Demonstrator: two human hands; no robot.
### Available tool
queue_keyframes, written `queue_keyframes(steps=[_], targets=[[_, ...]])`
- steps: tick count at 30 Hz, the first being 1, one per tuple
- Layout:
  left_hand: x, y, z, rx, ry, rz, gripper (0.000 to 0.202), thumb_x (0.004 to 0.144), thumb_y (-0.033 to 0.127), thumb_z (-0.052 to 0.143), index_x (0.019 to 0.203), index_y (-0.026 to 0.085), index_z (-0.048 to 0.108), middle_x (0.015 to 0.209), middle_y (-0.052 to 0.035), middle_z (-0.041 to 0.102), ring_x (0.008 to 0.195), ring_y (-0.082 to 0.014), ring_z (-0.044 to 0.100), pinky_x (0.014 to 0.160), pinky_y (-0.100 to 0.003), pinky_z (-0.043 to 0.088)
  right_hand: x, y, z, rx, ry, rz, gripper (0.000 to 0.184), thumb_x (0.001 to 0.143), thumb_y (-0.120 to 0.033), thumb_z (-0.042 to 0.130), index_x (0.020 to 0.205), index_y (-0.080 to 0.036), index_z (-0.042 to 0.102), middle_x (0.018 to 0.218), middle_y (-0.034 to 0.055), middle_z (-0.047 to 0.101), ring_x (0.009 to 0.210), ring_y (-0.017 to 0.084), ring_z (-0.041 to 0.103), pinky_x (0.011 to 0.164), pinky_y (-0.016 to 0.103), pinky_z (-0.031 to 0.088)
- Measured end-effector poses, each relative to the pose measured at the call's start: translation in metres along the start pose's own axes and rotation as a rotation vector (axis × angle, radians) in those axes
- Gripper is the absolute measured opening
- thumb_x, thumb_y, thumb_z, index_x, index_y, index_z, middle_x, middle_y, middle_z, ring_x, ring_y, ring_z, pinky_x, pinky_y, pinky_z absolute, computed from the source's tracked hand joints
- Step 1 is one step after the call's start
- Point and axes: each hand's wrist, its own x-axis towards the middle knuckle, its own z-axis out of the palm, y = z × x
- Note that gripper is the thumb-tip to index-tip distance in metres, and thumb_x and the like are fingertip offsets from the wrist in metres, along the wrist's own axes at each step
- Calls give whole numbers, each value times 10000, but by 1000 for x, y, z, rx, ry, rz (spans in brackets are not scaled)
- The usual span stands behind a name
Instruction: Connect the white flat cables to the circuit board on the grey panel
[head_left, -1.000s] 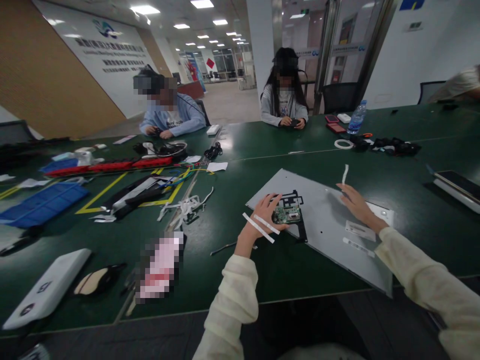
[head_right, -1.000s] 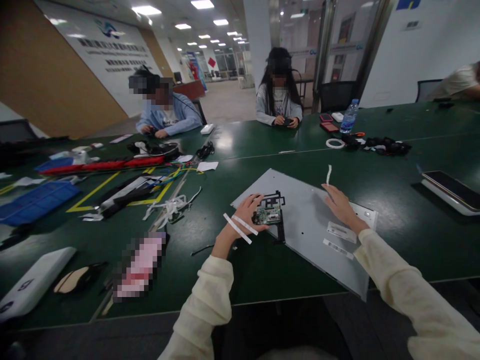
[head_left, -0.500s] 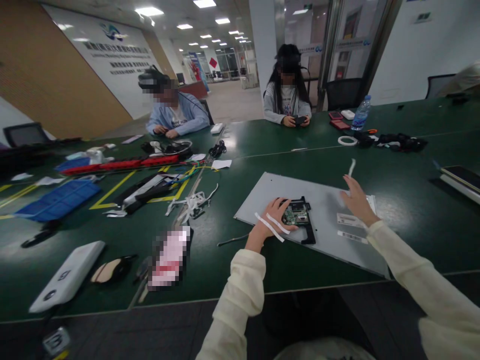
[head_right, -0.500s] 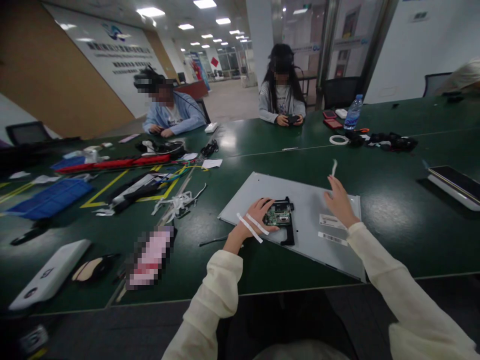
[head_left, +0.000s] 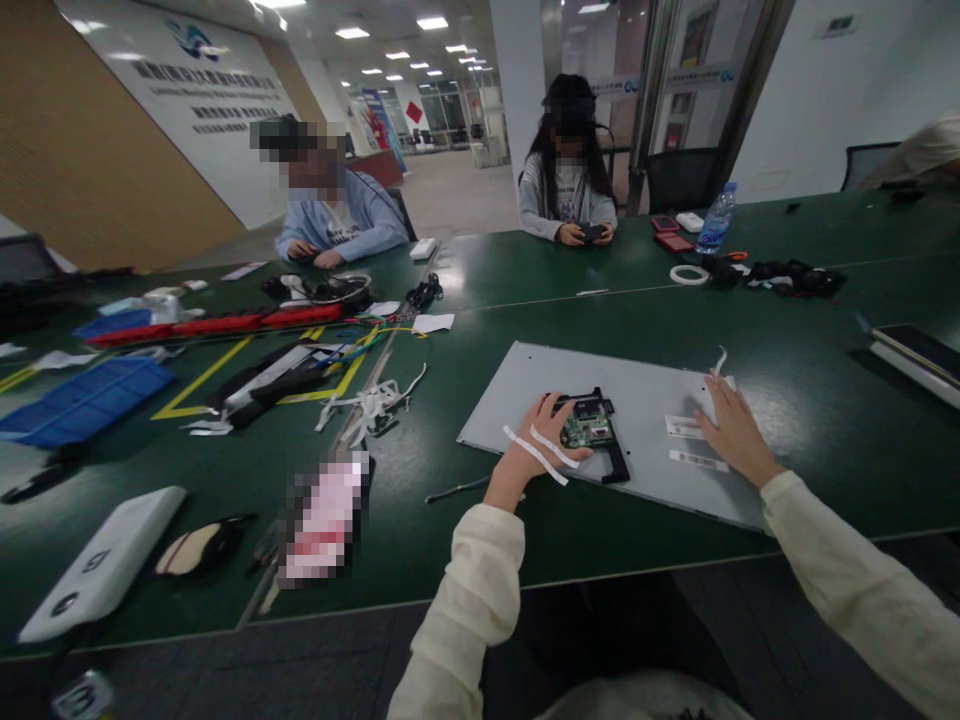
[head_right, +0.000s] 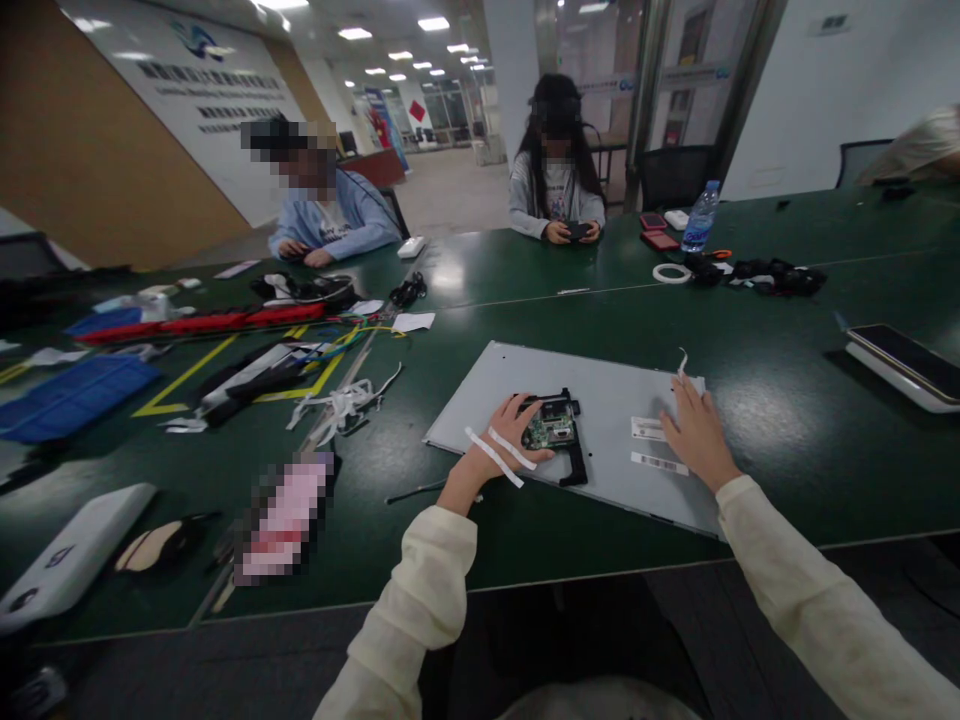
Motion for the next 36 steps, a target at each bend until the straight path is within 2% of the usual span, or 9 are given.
queue_keyframes(steps=[7, 13, 17, 21, 24, 26, 31, 36], targets=[[-25, 20, 7, 43, 38, -141, 925, 756, 696, 570, 1469, 159, 328, 1523, -191, 296, 1414, -422, 230, 1121, -575, 284, 31, 2, 8, 33, -74, -179, 637, 926, -362, 362, 1518, -170, 225, 1546, 138, 288, 1419, 306, 282, 1144, 590, 215], [-48, 36, 15, 79, 114, -285, 940, 709, 689, 628, 1453, 180, 359, 1512, -177, 316, 1384, -454, 266, 1115, -585, 294, 53, -8, 14, 56, -130, -264, 631, 918, -332, 367, 1512, -159, 240, 1551, 134, 280, 1421, 287, 285, 1158, 550, 228], [-52, 34, 6, 78, 56, -261, 926, 704, 666, 646, 1440, 178, 368, 1485, -187, 342, 1369, -451, 291, 1092, -587, 328, 57, -11, 16, 55, -136, -289, 625, 923, -324, 369, 1512, -159, 241, 1544, 124, 300, 1418, 276, 295, 1173, 528, 220], [-43, 25, -17, 91, -9, -123, 886, 716, 648, 648, 1426, 184, 390, 1451, -189, 375, 1365, -413, 316, 1103, -540, 339, 59, -13, 17, 47, -133, -296, 621, 935, -327, 357, 1520, -175, 217, 1549, 116, 291, 1417, 277, 297, 1169, 540, 227], [-23, 20, -31, 114, -30, -74, 898, 700, 641, 673, 1419, 179, 396, 1451, -189, 384, 1384, -409, 292, 1114, -541, 320, 61, -13, 18, 61, -133, -290, 622, 934, -333, 363, 1520, -176, 225, 1548, 114, 293, 1420, 277, 290, 1171, 539, 227], [-6, 15, -34, 97, -50, -33, 920, 682, 634, 697, 1420, 176, 394, 1468, -190, 369, 1392, -409, 282, 1117, -541, 315, 62, -13, 18, 82, -134, -281, 620, 932, -329, 366, 1519, -176, 235, 1549, 110, 291, 1422, 275, 288, 1177, 532, 222], [24, -8, -17, -4, -60, 14, 938, 649, 634, 723, 1417, 196, 410, 1456, -172, 383, 1366, -390, 346, 1112, -529, 344, 64, -11, 18, 131, -141, -253, 619, 943, -334, 348, 1531, -191, 220, 1556, 104, 277, 1421, 278, 289, 1176, 538, 227], [23, -16, -2, -62, 11, 4, 985, 649, 633, 725, 1453, 192, 365, 1486, -158, 354, 1393, -376, 305, 1160, -537, 276, 64, -12, 22, 107, -147, -259, 619, 949, -357, 347, 1534, -204, 215, 1552, 96, 286, 1423, 289, 282, 1173, 571, 206]])
